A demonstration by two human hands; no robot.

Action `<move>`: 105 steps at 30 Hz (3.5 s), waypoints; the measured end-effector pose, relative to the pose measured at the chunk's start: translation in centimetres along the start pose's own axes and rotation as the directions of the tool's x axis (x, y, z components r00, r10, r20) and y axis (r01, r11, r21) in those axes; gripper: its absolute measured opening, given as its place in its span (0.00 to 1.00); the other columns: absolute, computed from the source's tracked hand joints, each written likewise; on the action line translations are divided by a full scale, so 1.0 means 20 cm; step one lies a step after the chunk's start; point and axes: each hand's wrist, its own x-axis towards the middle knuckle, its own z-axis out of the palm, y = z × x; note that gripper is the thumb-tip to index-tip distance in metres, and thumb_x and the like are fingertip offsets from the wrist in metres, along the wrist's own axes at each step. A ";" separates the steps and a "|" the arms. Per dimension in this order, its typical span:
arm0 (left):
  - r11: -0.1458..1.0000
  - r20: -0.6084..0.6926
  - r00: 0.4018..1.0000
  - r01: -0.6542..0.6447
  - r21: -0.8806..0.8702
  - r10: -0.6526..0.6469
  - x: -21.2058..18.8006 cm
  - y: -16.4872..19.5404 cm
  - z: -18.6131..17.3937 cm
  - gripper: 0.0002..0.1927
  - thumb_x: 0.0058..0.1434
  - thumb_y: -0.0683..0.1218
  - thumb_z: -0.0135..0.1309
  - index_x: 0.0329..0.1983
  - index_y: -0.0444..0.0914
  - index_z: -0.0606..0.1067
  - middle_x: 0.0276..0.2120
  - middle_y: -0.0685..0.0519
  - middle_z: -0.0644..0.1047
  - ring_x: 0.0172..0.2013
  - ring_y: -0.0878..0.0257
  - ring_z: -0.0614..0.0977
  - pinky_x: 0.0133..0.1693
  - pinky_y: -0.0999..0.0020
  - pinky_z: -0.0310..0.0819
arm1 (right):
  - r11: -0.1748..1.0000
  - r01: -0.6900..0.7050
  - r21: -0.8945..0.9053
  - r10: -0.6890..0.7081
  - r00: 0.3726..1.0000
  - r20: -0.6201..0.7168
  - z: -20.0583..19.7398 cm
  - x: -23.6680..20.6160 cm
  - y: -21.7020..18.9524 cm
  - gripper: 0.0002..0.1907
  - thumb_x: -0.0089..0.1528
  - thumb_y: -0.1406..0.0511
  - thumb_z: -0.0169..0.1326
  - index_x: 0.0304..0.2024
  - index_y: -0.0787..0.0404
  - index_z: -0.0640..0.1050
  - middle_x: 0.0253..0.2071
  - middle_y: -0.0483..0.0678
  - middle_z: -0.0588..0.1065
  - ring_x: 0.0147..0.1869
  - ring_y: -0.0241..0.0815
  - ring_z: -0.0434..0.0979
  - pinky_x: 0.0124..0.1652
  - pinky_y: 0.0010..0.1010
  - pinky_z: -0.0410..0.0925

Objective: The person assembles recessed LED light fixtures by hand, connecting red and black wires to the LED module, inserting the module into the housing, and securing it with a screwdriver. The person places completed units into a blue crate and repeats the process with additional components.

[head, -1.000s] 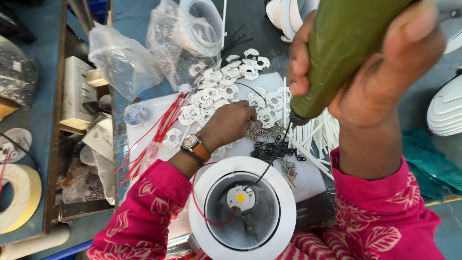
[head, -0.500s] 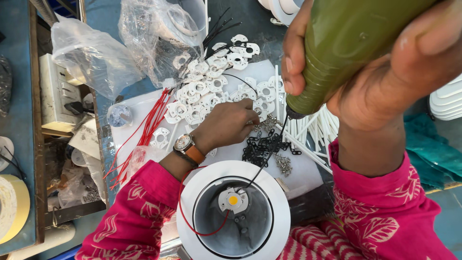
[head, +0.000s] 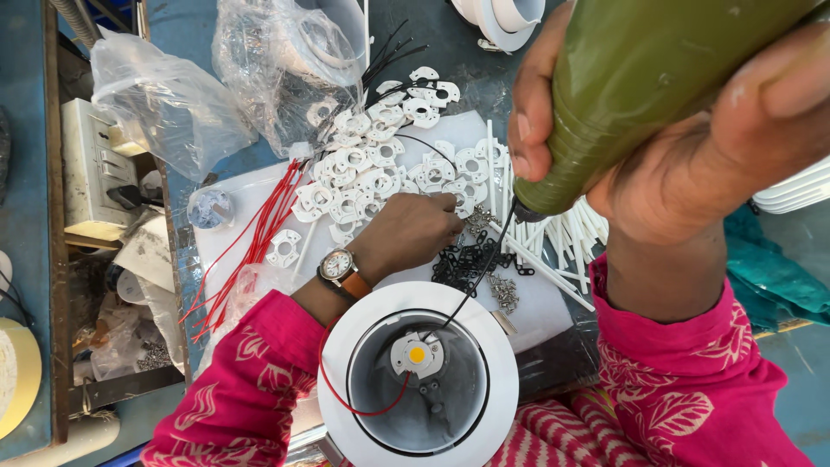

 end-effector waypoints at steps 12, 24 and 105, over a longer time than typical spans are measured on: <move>0.959 -0.170 0.985 -0.017 -0.284 -0.032 -0.01 -0.07 0.07 0.06 0.62 0.45 0.59 0.33 0.38 0.78 0.31 0.50 0.78 0.31 0.51 0.81 0.34 0.56 0.74 | 0.997 -0.061 0.051 0.061 0.998 0.004 -0.03 -0.03 0.00 0.45 0.64 0.32 0.42 0.40 0.73 0.66 0.27 0.60 0.68 0.23 0.46 0.67 0.26 0.35 0.65; 0.625 -0.506 0.636 -0.046 -0.779 -0.583 -0.75 0.25 -0.53 0.13 0.63 0.35 0.62 0.49 0.32 0.75 0.34 0.48 0.81 0.45 0.61 0.89 0.42 0.70 0.85 | 0.859 -0.064 0.508 -0.066 0.970 0.234 -0.24 -0.10 -0.02 0.22 0.65 0.48 0.52 0.36 0.61 0.74 0.27 0.45 0.70 0.26 0.36 0.72 0.30 0.31 0.69; 0.413 -0.472 0.451 -0.228 -0.881 -0.757 -0.76 0.85 -0.04 0.22 0.62 0.28 0.46 0.60 0.31 0.67 0.58 0.48 0.72 0.66 0.61 0.70 0.67 0.69 0.60 | 0.783 -0.253 0.568 -0.066 0.875 0.480 0.54 -0.35 -0.05 0.51 0.50 0.29 0.58 0.48 0.66 0.72 0.29 0.54 0.74 0.27 0.44 0.77 0.27 0.38 0.72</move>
